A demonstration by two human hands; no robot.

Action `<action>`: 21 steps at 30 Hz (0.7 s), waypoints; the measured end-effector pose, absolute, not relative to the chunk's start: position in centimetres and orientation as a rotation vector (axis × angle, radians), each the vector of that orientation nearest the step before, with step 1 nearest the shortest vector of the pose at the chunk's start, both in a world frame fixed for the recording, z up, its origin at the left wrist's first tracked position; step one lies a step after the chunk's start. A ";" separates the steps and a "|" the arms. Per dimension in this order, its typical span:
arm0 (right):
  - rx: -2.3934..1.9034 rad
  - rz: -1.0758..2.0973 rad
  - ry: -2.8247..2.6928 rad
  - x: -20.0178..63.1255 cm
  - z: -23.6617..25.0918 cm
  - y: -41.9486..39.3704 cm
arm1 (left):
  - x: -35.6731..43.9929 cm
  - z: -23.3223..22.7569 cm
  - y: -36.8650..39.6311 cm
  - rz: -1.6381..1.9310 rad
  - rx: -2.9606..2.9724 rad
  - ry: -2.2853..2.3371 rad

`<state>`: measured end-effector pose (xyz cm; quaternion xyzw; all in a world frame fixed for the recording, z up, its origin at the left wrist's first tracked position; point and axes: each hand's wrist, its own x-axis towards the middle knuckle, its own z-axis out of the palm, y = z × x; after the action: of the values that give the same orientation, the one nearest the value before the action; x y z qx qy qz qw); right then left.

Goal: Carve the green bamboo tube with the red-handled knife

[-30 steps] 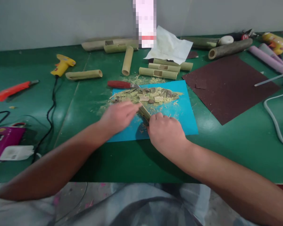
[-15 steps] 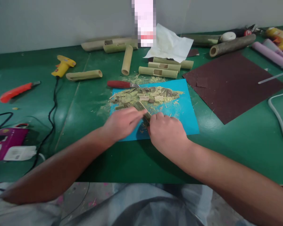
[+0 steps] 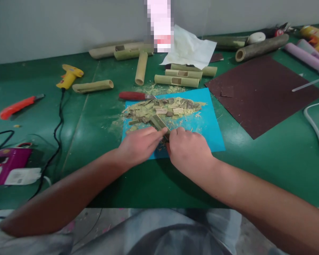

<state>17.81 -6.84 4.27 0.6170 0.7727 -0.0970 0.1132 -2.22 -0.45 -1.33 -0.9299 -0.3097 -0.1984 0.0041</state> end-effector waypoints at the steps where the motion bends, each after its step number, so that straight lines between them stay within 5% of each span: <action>1: 1.812 -0.280 2.263 17.8 4.3 -6.8 | -2.2 -1.4 -0.5 -0.614 -2.927 -0.963; 21: 1.821 -0.242 2.247 17.8 4.5 -6.7 | -2.5 -1.6 -0.2 -0.664 -2.906 -1.001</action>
<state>17.75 -6.68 4.54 0.6230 0.7686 -0.0827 0.1191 -2.47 -0.23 -1.60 -0.9242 -0.3183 -0.2112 -0.0017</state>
